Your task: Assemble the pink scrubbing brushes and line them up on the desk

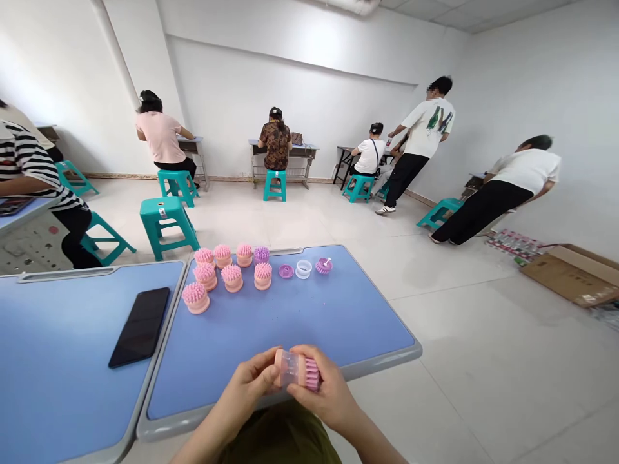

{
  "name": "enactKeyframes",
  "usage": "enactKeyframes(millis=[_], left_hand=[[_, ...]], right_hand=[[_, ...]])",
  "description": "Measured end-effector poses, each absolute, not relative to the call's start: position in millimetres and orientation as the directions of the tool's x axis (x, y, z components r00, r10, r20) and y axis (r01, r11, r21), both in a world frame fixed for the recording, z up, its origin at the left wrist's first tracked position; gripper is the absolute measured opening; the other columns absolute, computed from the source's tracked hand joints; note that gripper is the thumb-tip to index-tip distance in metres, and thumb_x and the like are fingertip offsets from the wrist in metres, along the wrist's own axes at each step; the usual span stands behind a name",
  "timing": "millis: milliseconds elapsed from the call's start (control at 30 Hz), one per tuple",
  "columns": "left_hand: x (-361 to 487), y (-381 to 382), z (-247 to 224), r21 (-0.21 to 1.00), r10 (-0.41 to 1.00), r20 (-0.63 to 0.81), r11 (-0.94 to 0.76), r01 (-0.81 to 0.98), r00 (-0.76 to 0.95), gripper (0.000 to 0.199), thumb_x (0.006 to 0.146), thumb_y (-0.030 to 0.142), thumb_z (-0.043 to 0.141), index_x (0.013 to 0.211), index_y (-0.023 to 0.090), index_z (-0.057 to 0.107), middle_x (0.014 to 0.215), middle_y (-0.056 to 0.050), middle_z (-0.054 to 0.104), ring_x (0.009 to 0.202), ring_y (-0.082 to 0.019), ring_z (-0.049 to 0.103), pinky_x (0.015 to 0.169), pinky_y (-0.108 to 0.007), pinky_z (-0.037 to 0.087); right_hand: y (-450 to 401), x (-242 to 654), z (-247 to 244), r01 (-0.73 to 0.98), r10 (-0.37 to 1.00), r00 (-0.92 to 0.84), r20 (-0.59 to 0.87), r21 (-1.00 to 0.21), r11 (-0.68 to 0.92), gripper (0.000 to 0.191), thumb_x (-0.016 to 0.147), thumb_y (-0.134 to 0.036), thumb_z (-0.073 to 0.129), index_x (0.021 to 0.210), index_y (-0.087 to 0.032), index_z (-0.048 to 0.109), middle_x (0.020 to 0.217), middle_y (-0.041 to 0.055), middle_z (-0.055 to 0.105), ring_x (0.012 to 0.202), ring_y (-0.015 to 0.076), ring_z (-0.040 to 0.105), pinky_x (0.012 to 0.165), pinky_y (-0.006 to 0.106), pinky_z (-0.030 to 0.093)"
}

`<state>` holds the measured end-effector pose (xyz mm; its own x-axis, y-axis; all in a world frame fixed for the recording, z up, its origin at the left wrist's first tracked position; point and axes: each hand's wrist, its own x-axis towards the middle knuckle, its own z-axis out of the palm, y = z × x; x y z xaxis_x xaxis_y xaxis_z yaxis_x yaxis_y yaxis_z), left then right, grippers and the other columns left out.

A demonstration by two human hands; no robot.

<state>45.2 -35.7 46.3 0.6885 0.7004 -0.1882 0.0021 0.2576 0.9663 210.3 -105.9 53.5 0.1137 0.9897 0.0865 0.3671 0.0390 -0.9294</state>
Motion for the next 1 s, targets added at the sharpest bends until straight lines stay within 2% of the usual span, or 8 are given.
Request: enactKeyframes(millis=[100, 233, 367, 500, 633, 700, 833, 1000], left_hand=[[45.1, -34.4, 46.5, 0.973, 0.678, -0.142, 0.23, -0.026, 0.721, 0.056, 0.075, 0.054, 0.061, 0.118, 0.018, 0.058, 0.113, -0.007, 0.066, 0.106, -0.03, 0.058, 0.092, -0.041, 0.047], [39.8, -36.4, 37.6, 1.0, 0.709, 0.016, -0.013, -0.009, 0.705, 0.054, 0.076, 0.045, 0.065, 0.123, 0.022, 0.053, 0.125, -0.008, 0.059, 0.111, -0.028, 0.056, 0.095, -0.038, 0.046], [34.8, -36.9, 31.3, 0.967, 0.696, 0.153, -0.25, 0.037, 0.702, 0.046, 0.08, 0.038, 0.062, 0.124, 0.029, 0.052, 0.131, -0.005, 0.053, 0.118, -0.026, 0.051, 0.099, -0.038, 0.042], [35.1, -33.6, 38.2, 0.997, 0.706, 0.064, -0.079, -0.011, 0.705, 0.059, 0.081, 0.048, 0.057, 0.133, 0.027, 0.041, 0.136, -0.008, 0.047, 0.12, -0.027, 0.049, 0.098, -0.039, 0.043], [36.9, -29.8, 47.9, 0.996, 0.711, -0.089, 0.044, 0.082, 0.698, 0.052, 0.081, 0.056, 0.051, 0.115, 0.018, 0.058, 0.11, -0.008, 0.065, 0.103, -0.026, 0.058, 0.089, -0.037, 0.047], [36.8, -29.6, 48.4, 0.994, 0.693, -0.105, 0.049, 0.098, 0.713, 0.051, 0.077, 0.056, 0.056, 0.109, 0.016, 0.06, 0.1, -0.007, 0.068, 0.095, -0.025, 0.06, 0.085, -0.036, 0.048], [36.2, -33.5, 44.3, 0.998, 0.69, -0.047, 0.055, 0.012, 0.723, 0.052, 0.074, 0.05, 0.064, 0.113, 0.016, 0.056, 0.099, -0.007, 0.067, 0.094, -0.025, 0.061, 0.083, -0.034, 0.049], [34.4, -36.0, 46.2, 0.991, 0.68, 0.105, -0.129, -0.023, 0.726, 0.046, 0.075, 0.039, 0.068, 0.115, 0.02, 0.053, 0.106, -0.006, 0.066, 0.098, -0.024, 0.062, 0.087, -0.032, 0.048]], right_hand=[[-105.7, 210.7, 52.5, 0.378, 0.993, 0.105, 0.059, -0.926, 0.016, 0.04, 0.064, -0.018, 0.064, 0.102, -0.023, 0.053, 0.096, 0.0014, 0.061, 0.081, 0.0179, 0.057, 0.075, 0.029, 0.045], [-105.0, 215.0, 50.4, 0.226, 0.994, 0.086, -0.064, -0.971, -0.082, 0.041, 0.065, -0.023, 0.064, 0.104, -0.022, 0.053, 0.083, -0.0006, 0.059, 0.071, 0.0158, 0.054, 0.067, 0.028, 0.045], [-104.1, 216.4, 48.2, 0.122, 0.993, 0.07, -0.097, -0.987, -0.105, 0.042, 0.066, -0.024, 0.063, 0.107, -0.02, 0.052, 0.084, 0.0003, 0.059, 0.071, 0.0159, 0.055, 0.067, 0.029, 0.046], [-102.8, 212.5, 49.9, 0.241, 0.998, 0.042, 0.046, -0.97, 0.034, 0.042, 0.067, -0.018, 0.063, 0.107, -0.023, 0.052, 0.1, 0.0038, 0.061, 0.088, 0.0199, 0.058, 0.079, 0.033, 0.047], [-101.0, 209.8, 48.0, 0.385, 0.969, -0.03, 0.243, -0.892, 0.236, 0.043, 0.066, -0.012, 0.062, 0.106, -0.024, 0.052, 0.112, 0.0053, 0.058, 0.104, 0.0214, 0.055, 0.092, 0.034, 0.043], [-100.5, 210.0, 46.0, 0.411, 0.971, -0.043, 0.233, -0.882, 0.23, 0.043, 0.065, -0.011, 0.063, 0.105, -0.023, 0.053, 0.111, 0.0056, 0.059, 0.102, 0.0214, 0.056, 0.09, 0.034, 0.044], [-100.3, 211.1, 46.4, 0.421, 0.992, -0.008, 0.129, -0.899, 0.121, 0.042, 0.063, -0.012, 0.064, 0.103, -0.023, 0.054, 0.107, 0.0049, 0.062, 0.097, 0.0222, 0.059, 0.085, 0.033, 0.047], [-98.3, 214.1, 49.0, 0.411, 0.996, -0.017, 0.091, -0.907, 0.089, 0.04, 0.064, -0.017, 0.064, 0.102, -0.023, 0.055, 0.109, 0.0061, 0.062, 0.097, 0.0238, 0.06, 0.086, 0.035, 0.048]])
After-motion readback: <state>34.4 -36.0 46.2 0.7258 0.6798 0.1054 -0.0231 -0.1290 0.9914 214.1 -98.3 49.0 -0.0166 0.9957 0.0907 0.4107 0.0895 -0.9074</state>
